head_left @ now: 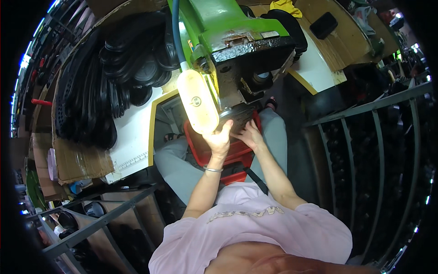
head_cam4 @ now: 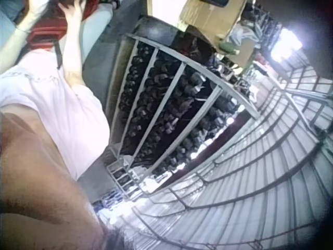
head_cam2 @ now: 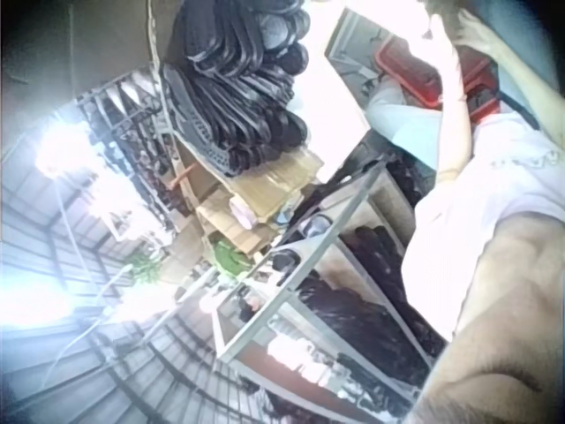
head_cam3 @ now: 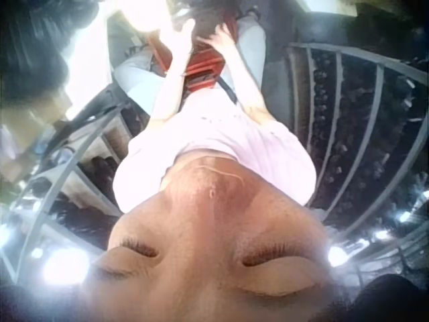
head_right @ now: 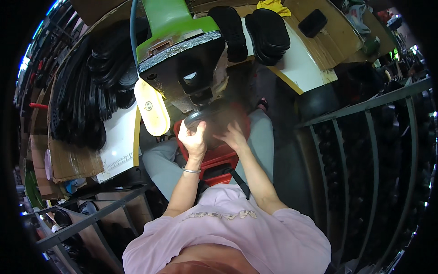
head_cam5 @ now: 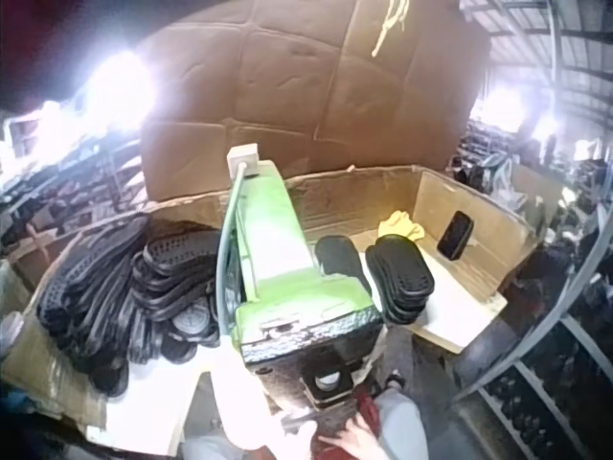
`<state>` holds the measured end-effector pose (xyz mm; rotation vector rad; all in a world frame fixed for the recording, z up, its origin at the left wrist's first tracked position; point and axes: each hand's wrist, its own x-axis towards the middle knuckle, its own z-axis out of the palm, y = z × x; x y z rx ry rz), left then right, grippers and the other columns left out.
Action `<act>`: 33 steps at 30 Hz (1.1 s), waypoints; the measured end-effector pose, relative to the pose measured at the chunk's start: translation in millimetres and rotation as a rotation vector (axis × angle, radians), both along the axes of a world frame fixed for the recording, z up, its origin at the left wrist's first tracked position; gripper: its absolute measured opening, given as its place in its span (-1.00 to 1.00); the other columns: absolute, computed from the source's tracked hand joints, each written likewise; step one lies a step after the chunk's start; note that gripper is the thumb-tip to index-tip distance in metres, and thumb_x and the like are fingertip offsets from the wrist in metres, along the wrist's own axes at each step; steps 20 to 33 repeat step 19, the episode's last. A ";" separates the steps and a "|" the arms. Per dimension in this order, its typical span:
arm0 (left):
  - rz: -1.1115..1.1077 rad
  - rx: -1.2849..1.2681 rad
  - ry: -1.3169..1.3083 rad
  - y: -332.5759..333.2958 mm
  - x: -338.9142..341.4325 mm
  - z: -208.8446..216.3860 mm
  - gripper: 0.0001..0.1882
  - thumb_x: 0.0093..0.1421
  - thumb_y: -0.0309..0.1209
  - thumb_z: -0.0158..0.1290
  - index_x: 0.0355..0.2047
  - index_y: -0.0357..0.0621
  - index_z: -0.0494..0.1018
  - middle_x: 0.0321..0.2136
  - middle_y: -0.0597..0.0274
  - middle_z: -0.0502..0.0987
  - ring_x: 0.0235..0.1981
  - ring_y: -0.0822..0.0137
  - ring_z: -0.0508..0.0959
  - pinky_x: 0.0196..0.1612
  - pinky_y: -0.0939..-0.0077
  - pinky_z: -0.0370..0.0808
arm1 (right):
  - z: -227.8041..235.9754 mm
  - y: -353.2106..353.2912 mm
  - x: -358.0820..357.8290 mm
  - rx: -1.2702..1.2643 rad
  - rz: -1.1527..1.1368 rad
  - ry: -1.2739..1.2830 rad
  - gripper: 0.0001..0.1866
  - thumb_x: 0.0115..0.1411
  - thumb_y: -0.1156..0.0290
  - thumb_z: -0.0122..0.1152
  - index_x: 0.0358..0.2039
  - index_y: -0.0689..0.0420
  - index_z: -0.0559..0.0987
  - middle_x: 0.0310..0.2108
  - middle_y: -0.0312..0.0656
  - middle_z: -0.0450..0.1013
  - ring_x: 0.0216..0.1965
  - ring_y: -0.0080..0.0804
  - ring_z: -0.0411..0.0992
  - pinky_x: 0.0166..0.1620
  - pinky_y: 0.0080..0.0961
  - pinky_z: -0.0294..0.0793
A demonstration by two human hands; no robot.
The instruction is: The person retrieves black shoe soles from a metal shelf and places them on a workbench. They then use a green grinding machine to smooth the edges of the soles one by one, holding each sole against the rotating wheel with both hands.
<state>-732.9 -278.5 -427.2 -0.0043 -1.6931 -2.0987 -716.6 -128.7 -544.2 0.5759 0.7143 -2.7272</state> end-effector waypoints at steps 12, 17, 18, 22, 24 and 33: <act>-0.086 0.044 -0.023 27.7 -7.9 64.0 -0.41 -0.12 -0.67 0.35 -0.15 -0.21 0.24 -0.30 0.19 0.44 -0.24 0.37 0.51 -0.13 0.53 0.50 | 3.2 -9.1 -2.5 0.175 -0.146 0.163 -0.20 0.16 0.10 0.29 0.30 -0.11 0.08 0.24 -0.15 0.17 0.20 -0.09 0.26 0.06 -0.01 0.48; -0.014 -0.245 0.100 4.0 -13.3 45.2 -0.34 -0.13 -0.70 0.35 -0.07 -0.23 0.22 -0.26 0.13 0.42 -0.19 0.34 0.49 -0.09 0.49 0.50 | 12.7 9.2 0.0 0.266 -0.198 0.047 -0.62 0.37 0.35 -0.04 0.16 -0.16 0.20 0.16 -0.12 0.30 0.18 -0.07 0.30 0.09 0.22 0.40; -0.037 -0.261 0.109 -4.3 -10.3 49.1 -0.32 -0.13 -0.70 0.35 -0.05 -0.23 0.21 -0.26 0.11 0.42 -0.18 0.33 0.48 -0.08 0.48 0.49 | 25.1 20.3 1.2 0.368 -0.193 0.107 -0.63 0.37 0.33 -0.03 0.15 -0.14 0.20 0.12 -0.07 0.35 0.16 -0.01 0.33 0.05 0.22 0.44; -0.026 -0.233 0.089 -12.7 -9.2 32.9 -0.32 -0.13 -0.72 0.33 -0.04 -0.21 0.21 -0.23 0.09 0.41 -0.13 0.31 0.46 0.01 0.42 0.47 | 43.4 32.3 0.5 0.434 -0.158 0.186 -0.61 0.36 0.33 -0.02 0.17 -0.05 0.19 0.18 -0.07 0.29 0.24 0.05 0.23 0.05 0.25 0.43; -0.026 -0.233 0.089 -12.7 -9.2 32.9 -0.32 -0.13 -0.72 0.33 -0.04 -0.21 0.21 -0.23 0.09 0.41 -0.13 0.31 0.46 0.01 0.42 0.47 | 43.4 32.3 0.5 0.434 -0.158 0.186 -0.61 0.36 0.33 -0.02 0.17 -0.05 0.19 0.18 -0.07 0.29 0.24 0.05 0.23 0.05 0.25 0.43; -0.026 -0.233 0.089 -12.7 -9.2 32.9 -0.32 -0.13 -0.72 0.33 -0.04 -0.21 0.21 -0.23 0.09 0.41 -0.13 0.31 0.46 0.01 0.42 0.47 | 43.4 32.3 0.5 0.434 -0.158 0.186 -0.61 0.36 0.33 -0.02 0.17 -0.05 0.19 0.18 -0.07 0.29 0.24 0.05 0.23 0.05 0.25 0.43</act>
